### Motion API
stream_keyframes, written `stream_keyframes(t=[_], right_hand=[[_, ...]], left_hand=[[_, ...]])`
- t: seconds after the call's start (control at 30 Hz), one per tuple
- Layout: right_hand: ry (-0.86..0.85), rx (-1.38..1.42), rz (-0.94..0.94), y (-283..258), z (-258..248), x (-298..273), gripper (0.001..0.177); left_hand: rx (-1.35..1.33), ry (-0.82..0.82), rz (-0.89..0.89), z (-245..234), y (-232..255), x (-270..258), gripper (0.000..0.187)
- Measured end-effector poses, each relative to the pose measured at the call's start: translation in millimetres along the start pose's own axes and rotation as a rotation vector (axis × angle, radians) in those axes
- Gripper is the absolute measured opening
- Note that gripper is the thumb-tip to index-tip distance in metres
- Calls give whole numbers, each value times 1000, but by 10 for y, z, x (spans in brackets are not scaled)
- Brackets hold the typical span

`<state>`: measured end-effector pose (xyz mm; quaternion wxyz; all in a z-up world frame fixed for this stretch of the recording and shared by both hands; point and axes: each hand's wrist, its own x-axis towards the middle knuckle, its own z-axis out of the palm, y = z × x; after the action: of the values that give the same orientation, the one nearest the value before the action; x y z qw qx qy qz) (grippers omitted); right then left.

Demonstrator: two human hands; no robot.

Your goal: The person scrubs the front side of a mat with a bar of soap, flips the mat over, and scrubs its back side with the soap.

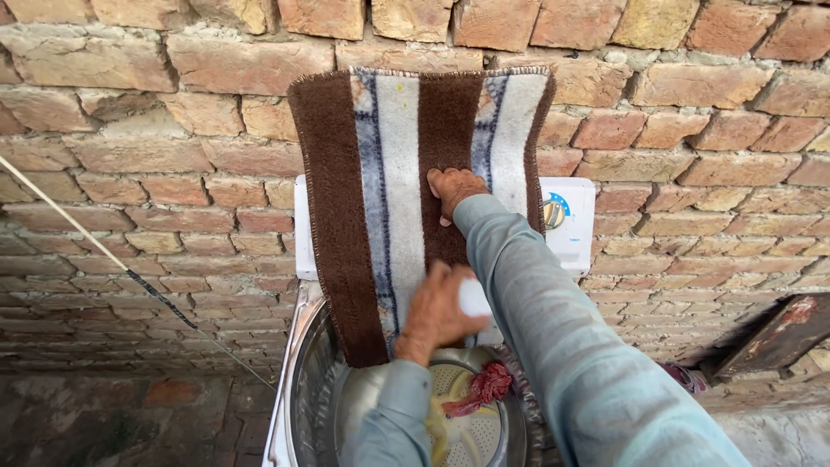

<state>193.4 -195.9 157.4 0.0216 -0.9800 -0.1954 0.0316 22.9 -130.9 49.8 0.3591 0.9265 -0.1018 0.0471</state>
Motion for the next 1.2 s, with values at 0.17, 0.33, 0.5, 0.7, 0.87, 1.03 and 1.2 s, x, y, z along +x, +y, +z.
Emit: stream_keyframes(t=[0.17,0.33,0.5,0.7,0.87,1.03,1.2], right_hand=[[58,27,-8,61,128,-10,58],[64,9,3,46,122,-52,60],[126,14,-19,62,161,-48,59],[90,12,46,-31,120,-107,62],[88,14,54,-53,95,-162,58],[142,18,40,-42,147,-182,51],[171,32,43,-47,191,-238,47]], left_hand=[[261,111,-45,-828,-50,475,83],[184,116,-168,-1165,-357,792,85],[22,184,-112,-1110,-713,863,61],[-318,157,-6,-1057,-1023,1001,25],[-403,129,-13,-1056,-1039,991,23],[-404,146,16,-1041,-1058,979,25],[-405,124,-87,-1068,-948,926,24]])
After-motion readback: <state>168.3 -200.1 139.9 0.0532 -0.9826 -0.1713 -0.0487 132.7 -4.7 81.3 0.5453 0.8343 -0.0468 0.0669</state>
